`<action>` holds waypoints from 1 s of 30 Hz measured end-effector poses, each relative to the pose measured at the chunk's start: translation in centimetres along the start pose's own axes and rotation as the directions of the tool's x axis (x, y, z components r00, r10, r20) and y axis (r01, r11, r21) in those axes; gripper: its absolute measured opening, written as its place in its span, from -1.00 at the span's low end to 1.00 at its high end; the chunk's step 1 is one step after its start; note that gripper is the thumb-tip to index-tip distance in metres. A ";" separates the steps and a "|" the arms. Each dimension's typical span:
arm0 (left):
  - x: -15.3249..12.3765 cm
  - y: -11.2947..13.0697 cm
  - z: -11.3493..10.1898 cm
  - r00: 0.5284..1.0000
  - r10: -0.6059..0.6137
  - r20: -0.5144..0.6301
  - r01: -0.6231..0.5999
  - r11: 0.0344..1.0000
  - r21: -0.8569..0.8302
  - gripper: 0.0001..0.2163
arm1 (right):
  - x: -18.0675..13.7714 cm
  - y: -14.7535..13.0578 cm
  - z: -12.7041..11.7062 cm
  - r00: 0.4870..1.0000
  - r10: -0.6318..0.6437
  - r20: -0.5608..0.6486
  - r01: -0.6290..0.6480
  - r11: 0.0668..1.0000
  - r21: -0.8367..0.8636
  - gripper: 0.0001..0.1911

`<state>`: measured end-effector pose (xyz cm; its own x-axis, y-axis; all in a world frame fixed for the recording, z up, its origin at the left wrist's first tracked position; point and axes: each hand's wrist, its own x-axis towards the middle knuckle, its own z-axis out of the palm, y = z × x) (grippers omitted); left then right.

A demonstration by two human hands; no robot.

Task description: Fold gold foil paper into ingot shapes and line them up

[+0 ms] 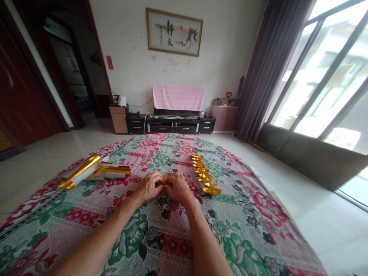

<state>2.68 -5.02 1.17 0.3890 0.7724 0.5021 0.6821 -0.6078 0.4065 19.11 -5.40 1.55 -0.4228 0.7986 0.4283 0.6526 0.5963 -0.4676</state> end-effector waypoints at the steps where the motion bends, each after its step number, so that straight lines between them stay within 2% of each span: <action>1: 0.0 0.0 0.0 1.000 -0.001 -0.001 0.001 1.000 0.002 -0.94 | 0.0 0.0 0.0 1.000 -0.002 -0.002 0.002 1.000 0.000 -0.77; 19: -0.1 0.0 0.3 0.999 -0.032 -0.016 0.033 0.998 0.044 -0.98 | 0.0 0.1 0.2 1.000 0.002 -0.004 -0.003 1.000 -0.020 -0.79; 25: 0.0 0.0 0.2 1.000 -0.024 -0.018 0.025 0.999 0.047 -0.86 | 0.0 0.4 0.3 1.000 0.004 0.005 -0.004 1.000 -0.001 -0.78; 30: 0.0 -0.1 0.1 1.000 -0.003 -0.026 0.004 0.999 0.038 -0.89 | 0.0 0.4 0.3 1.000 0.003 0.006 -0.003 1.000 0.005 -0.79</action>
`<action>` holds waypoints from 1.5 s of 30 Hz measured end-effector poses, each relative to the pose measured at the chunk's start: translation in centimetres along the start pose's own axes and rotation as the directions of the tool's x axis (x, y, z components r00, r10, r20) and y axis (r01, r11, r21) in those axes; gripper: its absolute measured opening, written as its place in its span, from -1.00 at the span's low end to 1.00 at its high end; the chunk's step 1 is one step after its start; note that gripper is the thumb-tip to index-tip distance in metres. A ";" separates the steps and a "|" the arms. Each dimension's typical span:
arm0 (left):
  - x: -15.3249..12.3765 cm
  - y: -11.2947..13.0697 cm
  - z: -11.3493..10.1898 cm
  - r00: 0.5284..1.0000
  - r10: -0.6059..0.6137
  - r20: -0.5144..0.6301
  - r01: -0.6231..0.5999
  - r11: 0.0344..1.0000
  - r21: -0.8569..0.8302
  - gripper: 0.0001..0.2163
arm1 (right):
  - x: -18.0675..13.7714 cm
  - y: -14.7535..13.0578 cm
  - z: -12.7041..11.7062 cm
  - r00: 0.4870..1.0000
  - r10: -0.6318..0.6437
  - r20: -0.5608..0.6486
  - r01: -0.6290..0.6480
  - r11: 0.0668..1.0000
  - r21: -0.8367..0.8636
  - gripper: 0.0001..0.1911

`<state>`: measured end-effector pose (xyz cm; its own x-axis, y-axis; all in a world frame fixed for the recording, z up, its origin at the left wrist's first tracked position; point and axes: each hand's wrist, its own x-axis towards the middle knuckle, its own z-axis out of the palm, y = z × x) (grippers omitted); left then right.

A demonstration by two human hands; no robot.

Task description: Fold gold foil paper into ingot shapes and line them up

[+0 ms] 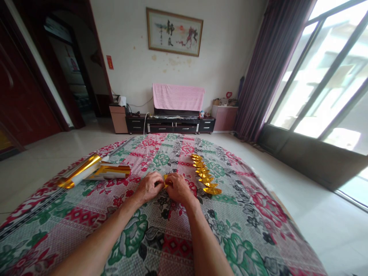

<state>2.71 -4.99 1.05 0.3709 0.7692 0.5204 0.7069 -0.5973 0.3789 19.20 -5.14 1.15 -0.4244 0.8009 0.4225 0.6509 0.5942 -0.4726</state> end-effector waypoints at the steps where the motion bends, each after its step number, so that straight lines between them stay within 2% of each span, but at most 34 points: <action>1: 0.0 0.0 0.0 1.000 0.013 0.002 -0.013 1.000 -0.003 -0.89 | 0.0 0.0 0.0 1.000 -0.001 -0.001 0.001 1.000 0.001 -0.79; 17: 0.1 0.1 -0.1 0.999 0.027 0.035 -0.027 0.999 0.022 -0.89 | 0.1 -0.4 -0.2 1.000 -0.008 -0.013 0.008 1.000 -0.004 -0.84; 27: 0.1 -0.2 0.0 0.997 0.006 0.076 -0.004 1.000 -0.026 -0.86 | 0.1 -0.7 0.0 0.998 0.059 -0.031 -0.060 0.998 -0.026 -0.85; 45: 0.1 -0.1 0.1 0.996 -0.089 0.007 0.088 0.995 0.047 -0.92 | 0.2 -0.7 0.2 0.996 0.077 -0.047 -0.078 0.997 -0.023 -0.84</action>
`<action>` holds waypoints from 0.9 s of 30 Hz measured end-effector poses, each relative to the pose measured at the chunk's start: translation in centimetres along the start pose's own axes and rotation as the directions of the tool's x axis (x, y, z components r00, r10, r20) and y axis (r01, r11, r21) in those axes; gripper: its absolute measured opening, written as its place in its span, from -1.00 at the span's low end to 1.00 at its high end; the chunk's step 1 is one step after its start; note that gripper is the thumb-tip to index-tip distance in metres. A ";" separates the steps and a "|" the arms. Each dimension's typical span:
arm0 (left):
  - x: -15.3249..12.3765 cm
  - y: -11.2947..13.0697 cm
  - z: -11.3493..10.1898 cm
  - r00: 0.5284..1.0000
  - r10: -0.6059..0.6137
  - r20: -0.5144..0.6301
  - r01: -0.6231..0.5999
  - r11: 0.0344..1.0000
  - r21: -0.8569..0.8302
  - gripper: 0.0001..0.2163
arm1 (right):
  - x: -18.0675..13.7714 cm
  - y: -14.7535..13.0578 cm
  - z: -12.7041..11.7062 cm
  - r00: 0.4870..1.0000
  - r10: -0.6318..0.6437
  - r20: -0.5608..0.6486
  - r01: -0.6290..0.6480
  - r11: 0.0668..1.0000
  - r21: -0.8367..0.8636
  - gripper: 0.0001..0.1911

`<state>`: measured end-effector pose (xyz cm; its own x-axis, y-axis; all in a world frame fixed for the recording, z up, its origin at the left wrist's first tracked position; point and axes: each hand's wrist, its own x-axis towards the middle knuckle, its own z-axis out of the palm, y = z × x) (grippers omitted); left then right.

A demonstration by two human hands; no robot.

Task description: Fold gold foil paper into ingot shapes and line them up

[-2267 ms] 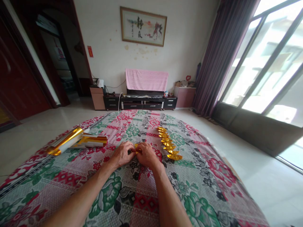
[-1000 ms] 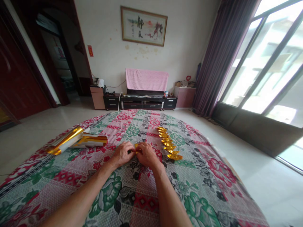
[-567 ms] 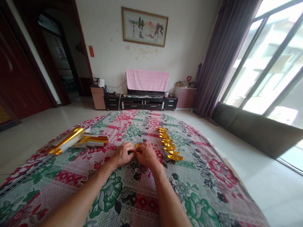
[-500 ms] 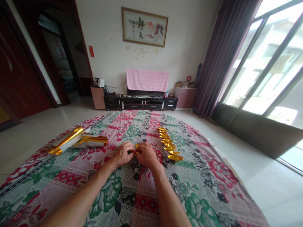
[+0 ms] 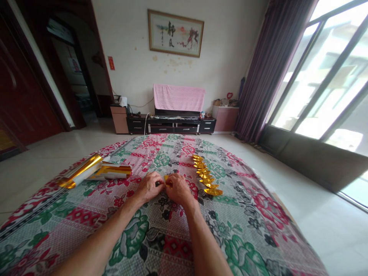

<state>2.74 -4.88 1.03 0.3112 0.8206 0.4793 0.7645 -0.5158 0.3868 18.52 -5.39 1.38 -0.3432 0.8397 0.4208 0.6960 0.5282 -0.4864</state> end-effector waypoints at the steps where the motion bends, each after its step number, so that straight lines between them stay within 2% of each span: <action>1: 0.0 0.0 -0.1 1.000 -0.018 -0.001 0.018 1.000 0.000 -0.92 | 0.0 0.0 0.0 1.000 0.000 -0.001 0.000 1.000 -0.003 -0.84; 9: 0.1 -0.7 -0.4 0.996 -0.090 -0.010 0.090 0.996 -0.004 -0.94 | 0.0 0.1 0.0 1.000 -0.004 0.000 0.004 1.000 -0.006 -0.86; 19: 0.3 -2.1 -0.2 0.998 -0.059 0.005 0.059 0.997 -0.057 -0.94 | 0.0 0.6 0.5 1.000 -0.013 -0.016 0.013 1.000 0.008 -0.84; 24: 0.3 -3.0 -0.1 0.997 -0.075 -0.017 0.075 0.997 -0.030 -0.83 | 0.0 0.4 0.3 1.000 -0.013 -0.022 0.013 1.000 -0.010 -0.82; 27: 0.3 -3.0 -0.2 1.000 -0.011 -0.014 0.011 1.000 -0.020 -0.69 | 0.0 0.2 0.1 1.000 -0.010 -0.004 0.010 1.000 -0.009 -0.81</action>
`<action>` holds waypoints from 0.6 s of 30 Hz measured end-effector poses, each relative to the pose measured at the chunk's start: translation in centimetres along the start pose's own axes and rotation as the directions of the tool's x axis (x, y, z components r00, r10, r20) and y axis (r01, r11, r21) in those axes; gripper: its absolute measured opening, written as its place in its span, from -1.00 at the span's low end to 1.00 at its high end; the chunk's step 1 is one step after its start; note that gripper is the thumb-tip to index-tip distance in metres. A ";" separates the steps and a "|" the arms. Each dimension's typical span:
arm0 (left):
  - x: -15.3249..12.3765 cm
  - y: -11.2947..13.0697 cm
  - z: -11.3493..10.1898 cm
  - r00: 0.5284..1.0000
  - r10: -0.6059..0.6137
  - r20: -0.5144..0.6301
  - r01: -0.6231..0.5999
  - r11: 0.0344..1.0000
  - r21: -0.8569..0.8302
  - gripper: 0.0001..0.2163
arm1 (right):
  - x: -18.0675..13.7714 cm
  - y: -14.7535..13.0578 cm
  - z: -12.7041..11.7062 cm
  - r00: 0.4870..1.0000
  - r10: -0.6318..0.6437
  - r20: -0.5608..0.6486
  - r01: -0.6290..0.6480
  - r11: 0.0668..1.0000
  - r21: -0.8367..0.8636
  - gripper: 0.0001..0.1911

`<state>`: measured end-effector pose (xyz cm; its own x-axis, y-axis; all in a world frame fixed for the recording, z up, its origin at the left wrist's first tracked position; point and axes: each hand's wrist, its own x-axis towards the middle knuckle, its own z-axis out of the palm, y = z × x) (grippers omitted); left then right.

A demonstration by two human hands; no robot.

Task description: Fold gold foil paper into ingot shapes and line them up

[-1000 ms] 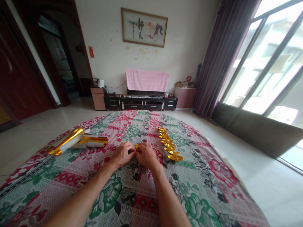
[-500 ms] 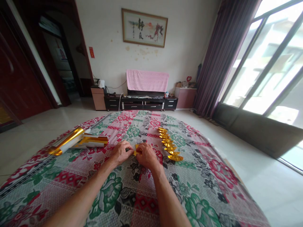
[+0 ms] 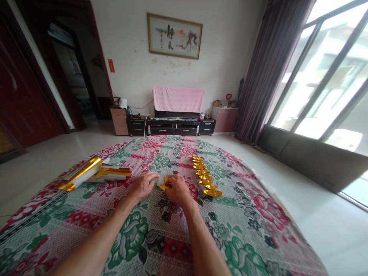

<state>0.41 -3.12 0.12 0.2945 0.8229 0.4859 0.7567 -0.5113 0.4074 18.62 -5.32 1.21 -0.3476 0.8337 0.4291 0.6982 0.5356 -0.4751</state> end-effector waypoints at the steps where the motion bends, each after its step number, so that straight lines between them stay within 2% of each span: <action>1: 0.0 0.1 0.0 0.999 0.036 0.018 -0.036 0.999 -0.006 -0.63 | 0.0 -0.1 -0.1 1.000 -0.005 0.006 0.005 1.000 -0.002 -0.82; 5: 0.0 0.5 -0.2 0.987 0.131 0.093 -0.130 0.991 -0.017 -0.53 | -0.1 -0.6 -0.6 0.999 -0.029 0.015 0.029 1.000 -0.007 -0.93; 8: 0.0 0.9 -0.3 0.988 0.121 0.095 -0.121 0.993 -0.007 -0.55 | -0.1 -1.0 -0.8 0.999 -0.032 0.022 0.032 0.999 -0.011 -0.96; 14: 0.3 0.9 -0.1 1.000 0.018 -0.016 -0.017 1.000 0.019 -0.74 | 0.0 -0.8 -0.8 0.993 -0.109 0.038 0.107 0.993 0.045 -0.73; 18: 0.4 0.6 0.4 0.995 0.075 -0.060 -0.077 0.996 -0.032 -0.73 | 0.1 -0.6 -0.5 0.989 -0.143 0.050 0.138 0.986 0.088 -0.64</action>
<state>1.17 -3.03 0.26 0.3152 0.7657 0.5607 0.7124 -0.5812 0.3933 18.51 -5.61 1.90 -0.4742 0.7544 0.4538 0.5855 0.6552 -0.4774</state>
